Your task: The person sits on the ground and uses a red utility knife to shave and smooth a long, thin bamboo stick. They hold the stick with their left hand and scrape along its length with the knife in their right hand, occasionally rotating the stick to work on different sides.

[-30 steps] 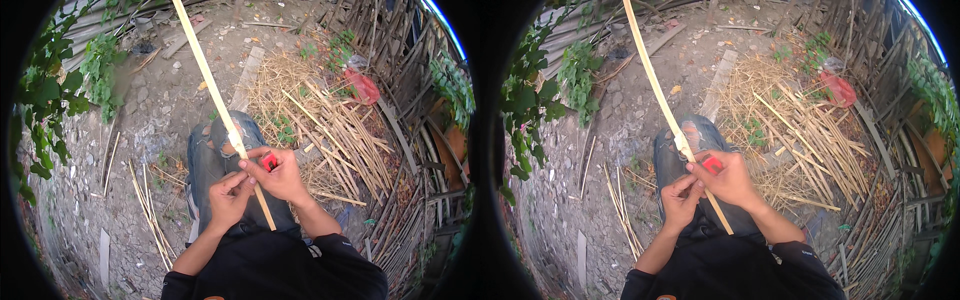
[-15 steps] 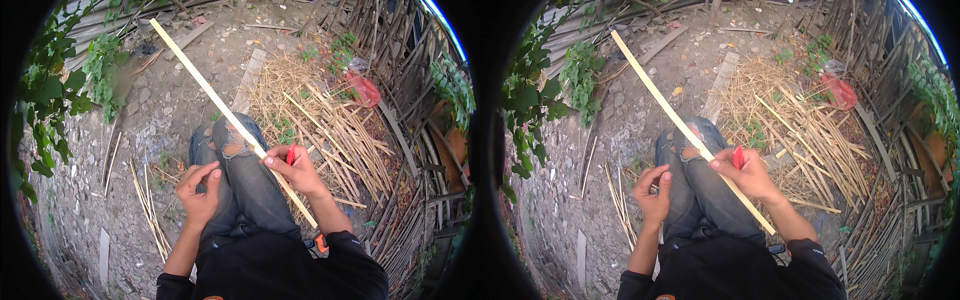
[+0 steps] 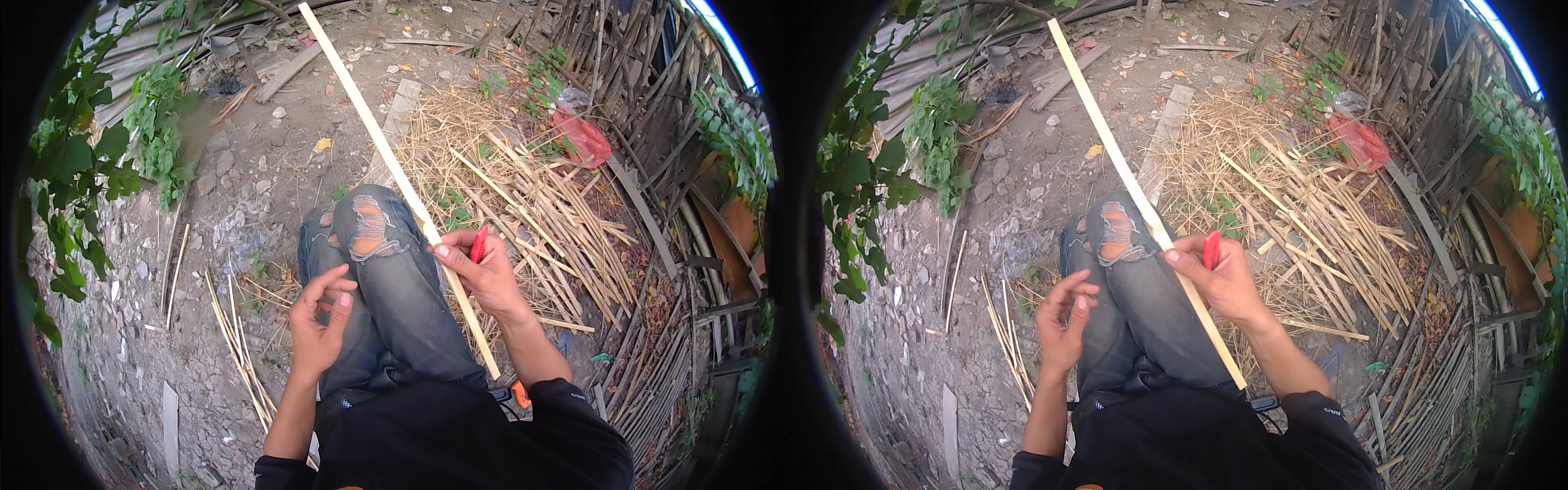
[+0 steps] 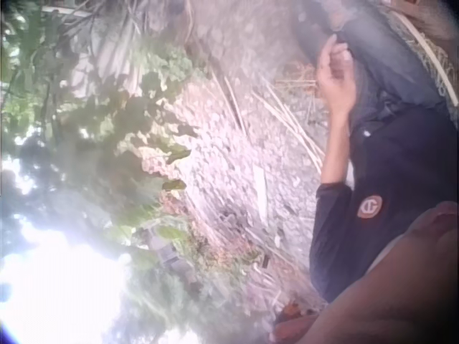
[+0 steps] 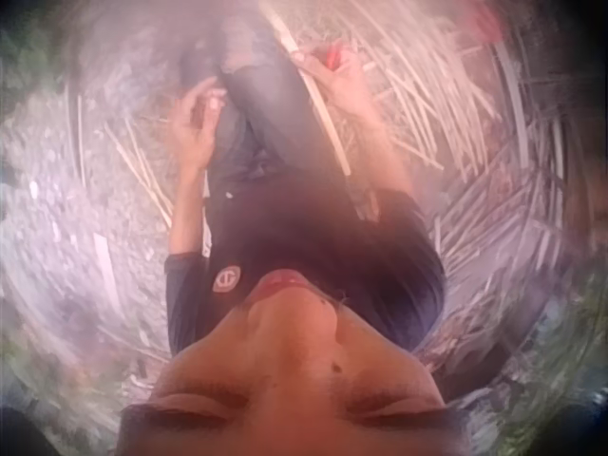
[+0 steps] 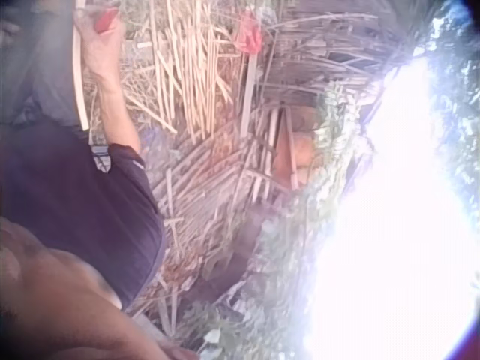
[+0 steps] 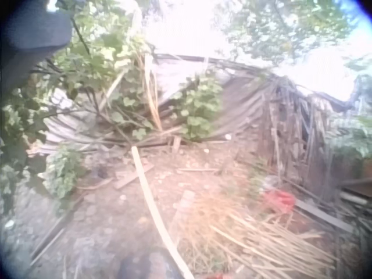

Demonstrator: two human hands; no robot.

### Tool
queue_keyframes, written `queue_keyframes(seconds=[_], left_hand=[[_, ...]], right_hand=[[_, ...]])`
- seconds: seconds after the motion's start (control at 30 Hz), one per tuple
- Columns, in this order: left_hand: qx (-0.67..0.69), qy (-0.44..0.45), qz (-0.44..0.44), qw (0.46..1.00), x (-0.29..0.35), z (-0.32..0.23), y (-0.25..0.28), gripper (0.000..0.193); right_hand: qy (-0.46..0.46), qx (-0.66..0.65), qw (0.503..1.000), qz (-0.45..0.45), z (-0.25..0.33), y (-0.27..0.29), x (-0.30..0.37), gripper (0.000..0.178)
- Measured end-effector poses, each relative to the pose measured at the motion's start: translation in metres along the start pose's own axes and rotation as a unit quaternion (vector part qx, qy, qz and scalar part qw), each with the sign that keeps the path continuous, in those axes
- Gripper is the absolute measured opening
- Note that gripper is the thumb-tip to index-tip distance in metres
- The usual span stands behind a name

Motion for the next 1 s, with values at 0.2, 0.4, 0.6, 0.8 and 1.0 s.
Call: queue_keyframes(seconds=[0.2,0.4,0.6,0.8,1.0], left_hand=[[0.05,0.005,0.13,0.99,0.033,-0.013,-0.036,0.056],[-0.113,0.037,-0.135,0.984,0.019,0.013,0.123,0.036],[-0.541,0.003,-0.165,0.824,0.108,0.137,0.299,0.04],[-0.744,0.306,-0.065,0.59,0.332,0.298,0.406,0.076],[-0.661,0.338,-0.071,0.666,0.366,0.321,0.393,0.074]], right_hand=[[-0.052,0.04,0.996,0.062,-0.015,-0.099,0.025,0.02],[0.147,0.156,0.976,-0.045,0.018,-0.051,-0.006,0.029],[0.15,0.197,0.9,-0.36,-0.078,0.204,-0.106,0.021],[-0.014,0.503,0.737,-0.451,-0.218,0.403,-0.081,0.033],[-0.123,0.57,0.709,-0.396,-0.257,0.446,-0.067,0.036]])
Point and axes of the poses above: each hand's wrist, its own x-axis away from the middle knuckle, its own y-axis out of the back of the hand, z = x × y, the point moved 10 cm from there along -x, towards the middle knuckle, and after that the axes turned 14 degrees about -z, right-handed, at the moved point
